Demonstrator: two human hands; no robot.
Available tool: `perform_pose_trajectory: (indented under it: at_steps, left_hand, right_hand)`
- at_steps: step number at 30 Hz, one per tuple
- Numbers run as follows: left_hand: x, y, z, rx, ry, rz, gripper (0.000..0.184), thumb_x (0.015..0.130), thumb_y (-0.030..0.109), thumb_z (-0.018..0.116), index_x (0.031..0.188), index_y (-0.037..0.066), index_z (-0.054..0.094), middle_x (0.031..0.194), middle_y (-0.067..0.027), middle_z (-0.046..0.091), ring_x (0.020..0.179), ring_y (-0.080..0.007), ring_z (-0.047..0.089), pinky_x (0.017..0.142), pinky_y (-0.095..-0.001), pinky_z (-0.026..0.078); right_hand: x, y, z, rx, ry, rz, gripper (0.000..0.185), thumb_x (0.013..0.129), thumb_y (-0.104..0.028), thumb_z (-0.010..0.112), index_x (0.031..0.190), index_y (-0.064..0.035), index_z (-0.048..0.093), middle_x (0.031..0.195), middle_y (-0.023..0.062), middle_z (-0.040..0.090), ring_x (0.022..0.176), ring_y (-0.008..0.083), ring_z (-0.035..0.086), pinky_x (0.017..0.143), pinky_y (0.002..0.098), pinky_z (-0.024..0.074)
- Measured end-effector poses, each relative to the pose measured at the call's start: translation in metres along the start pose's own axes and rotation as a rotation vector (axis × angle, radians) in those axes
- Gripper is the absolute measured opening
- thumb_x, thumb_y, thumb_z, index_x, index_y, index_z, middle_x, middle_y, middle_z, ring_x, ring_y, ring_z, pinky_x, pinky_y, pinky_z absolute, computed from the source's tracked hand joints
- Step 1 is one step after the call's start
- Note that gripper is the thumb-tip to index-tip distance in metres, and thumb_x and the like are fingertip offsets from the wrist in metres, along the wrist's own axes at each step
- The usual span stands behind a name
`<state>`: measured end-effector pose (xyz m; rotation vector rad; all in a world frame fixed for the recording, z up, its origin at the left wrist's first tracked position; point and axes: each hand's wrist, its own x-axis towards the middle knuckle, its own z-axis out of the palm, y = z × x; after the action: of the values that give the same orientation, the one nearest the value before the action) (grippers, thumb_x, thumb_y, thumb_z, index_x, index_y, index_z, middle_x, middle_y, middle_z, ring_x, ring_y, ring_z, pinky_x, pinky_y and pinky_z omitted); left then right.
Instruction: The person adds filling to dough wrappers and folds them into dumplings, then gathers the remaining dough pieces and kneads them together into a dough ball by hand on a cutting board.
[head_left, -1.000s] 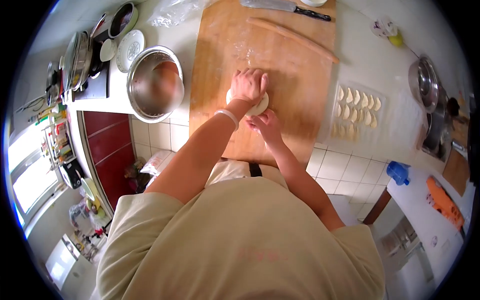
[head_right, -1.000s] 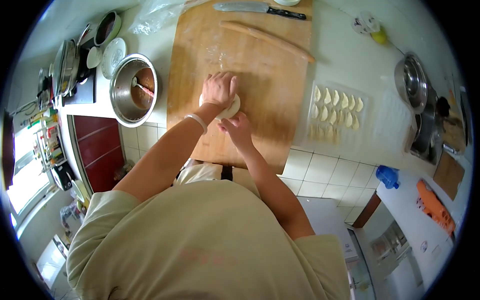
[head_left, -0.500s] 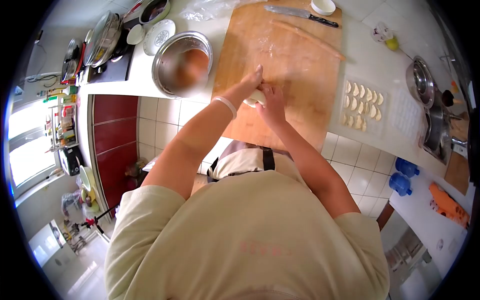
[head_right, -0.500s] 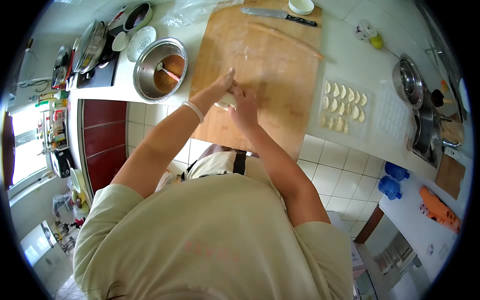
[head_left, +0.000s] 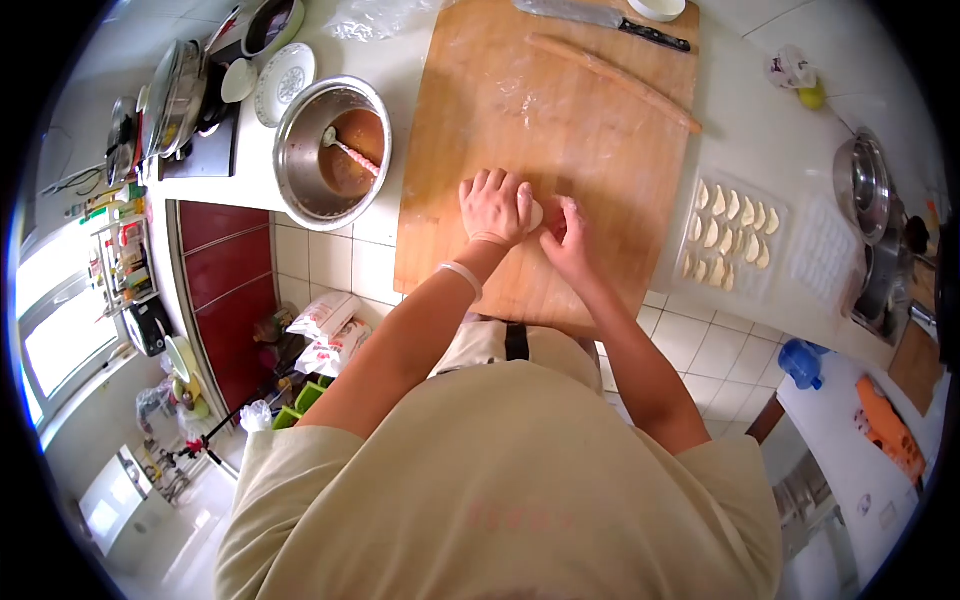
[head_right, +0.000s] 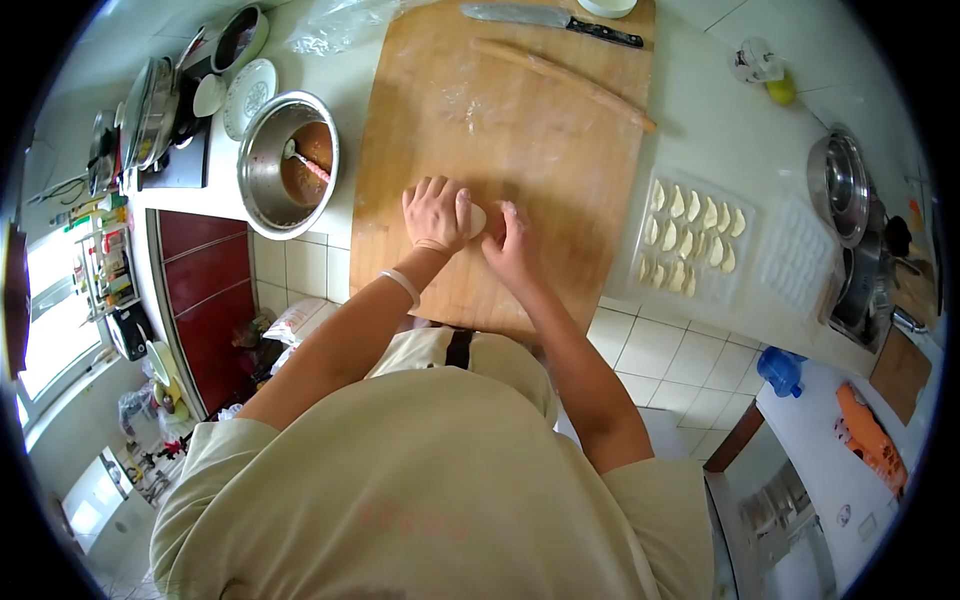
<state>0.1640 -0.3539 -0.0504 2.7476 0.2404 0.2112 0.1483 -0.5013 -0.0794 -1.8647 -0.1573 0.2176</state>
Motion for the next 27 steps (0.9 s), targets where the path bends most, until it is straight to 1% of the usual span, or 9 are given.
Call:
perform_pose_trajectory:
  at_steps: [2, 6, 8, 12, 18, 21, 23, 24, 27]
  left_hand:
    - [0.014, -0.003, -0.002, -0.004, -0.053, 0.153, 0.020, 0.086, 0.030, 0.051, 0.079, 0.015, 0.063, 0.084, -0.0040, 0.061, 0.087, -0.0250, 0.056, 0.079, -0.0412, 0.038]
    - [0.042, -0.005, 0.004, -0.010, -0.097, 0.170, 0.020, 0.085, 0.029, 0.052, 0.075, 0.014, 0.061, 0.079, -0.0044, 0.061, 0.083, -0.0249, 0.056, 0.076, -0.0403, 0.039]
    - [0.055, -0.009, 0.008, -0.083, -0.118, 0.238, 0.021, 0.087, 0.026, 0.047, 0.077, 0.011, 0.057, 0.079, -0.0076, 0.059, 0.081, -0.0289, 0.055, 0.075, -0.0419, 0.040]
    - [0.082, -0.009, 0.017, -0.168, -0.099, 0.185, 0.025, 0.089, 0.028, 0.050, 0.072, 0.011, 0.058, 0.076, -0.0093, 0.062, 0.079, -0.0298, 0.059, 0.073, -0.0424, 0.044]
    - [0.081, -0.007, 0.012, -0.119, -0.178, -0.009, 0.038, 0.095, 0.037, 0.045, 0.080, 0.008, 0.065, 0.070, -0.0098, 0.065, 0.076, -0.0316, 0.063, 0.070, -0.0420, 0.049]
    - [0.074, -0.044, 0.030, -1.124, -0.501, -0.619, 0.068, 0.095, 0.060, 0.035, 0.096, 0.001, 0.070, 0.071, -0.0098, 0.063, 0.074, -0.0237, 0.061, 0.073, -0.0384, 0.048]
    - [0.077, -0.056, 0.009, -1.169, -0.701, -0.726, 0.071, 0.096, 0.061, 0.031, 0.093, 0.001, 0.069, 0.078, -0.0123, 0.064, 0.079, -0.0238, 0.062, 0.074, -0.0382, 0.049]
    - [0.077, -0.058, -0.004, -1.206, -0.932, -0.834, 0.073, 0.096, 0.062, 0.027, 0.091, 0.001, 0.067, 0.085, -0.0149, 0.065, 0.084, -0.0239, 0.062, 0.076, -0.0379, 0.050]
    - [0.045, -0.041, -0.010, -0.850, -0.786, -0.642, 0.074, 0.096, 0.061, 0.026, 0.094, 0.000, 0.067, 0.082, -0.0127, 0.065, 0.082, -0.0266, 0.062, 0.078, -0.0410, 0.049]
  right_hand:
    - [-0.003, 0.016, 0.007, 0.004, 0.002, 0.089, 0.031, 0.077, 0.000, 0.062, 0.107, -0.0008, 0.057, 0.079, 0.0130, 0.061, 0.065, 0.0228, 0.061, 0.059, 0.0318, 0.0516]
    - [-0.002, -0.010, 0.013, 0.211, 0.069, 0.357, 0.020, 0.083, -0.002, 0.060, 0.102, 0.0016, 0.057, 0.070, 0.0085, 0.061, 0.061, 0.0179, 0.061, 0.056, 0.0300, 0.0506]
    - [0.000, -0.022, 0.012, 0.426, 0.018, 0.585, 0.016, 0.087, -0.006, 0.060, 0.100, 0.0015, 0.057, 0.074, 0.0069, 0.063, 0.064, 0.0121, 0.060, 0.052, 0.0274, 0.0481]
    - [-0.001, -0.005, 0.036, 0.522, 0.059, 0.434, 0.017, 0.088, -0.009, 0.063, 0.100, 0.0011, 0.058, 0.078, 0.0053, 0.064, 0.065, 0.0102, 0.058, 0.053, 0.0267, 0.0476]
    - [0.018, -0.024, 0.059, 0.818, 0.067, 0.613, 0.033, 0.089, -0.018, 0.069, 0.109, 0.0036, 0.054, 0.096, 0.0112, 0.066, 0.067, 0.0147, 0.062, 0.061, 0.0257, 0.0512]
    - [0.009, -0.028, 0.057, 0.499, 0.100, 0.269, 0.039, 0.083, -0.019, 0.074, 0.110, 0.0009, 0.054, 0.100, 0.0139, 0.065, 0.078, 0.0225, 0.063, 0.071, 0.0323, 0.0520]
    - [-0.002, -0.056, 0.043, -0.285, 0.181, -0.009, 0.047, 0.075, -0.011, 0.073, 0.117, -0.0021, 0.055, 0.096, 0.0151, 0.060, 0.091, 0.0315, 0.059, 0.080, 0.0420, 0.0488]
    - [-0.005, -0.064, 0.045, -0.278, 0.175, -0.018, 0.047, 0.075, -0.011, 0.073, 0.117, -0.0021, 0.055, 0.096, 0.0151, 0.060, 0.091, 0.0315, 0.059, 0.080, 0.0420, 0.0488]
    - [-0.010, -0.069, 0.046, -0.400, 0.037, -0.112, 0.054, 0.070, -0.007, 0.070, 0.122, -0.0071, 0.054, 0.104, 0.0193, 0.055, 0.106, 0.0381, 0.051, 0.091, 0.0474, 0.0436]
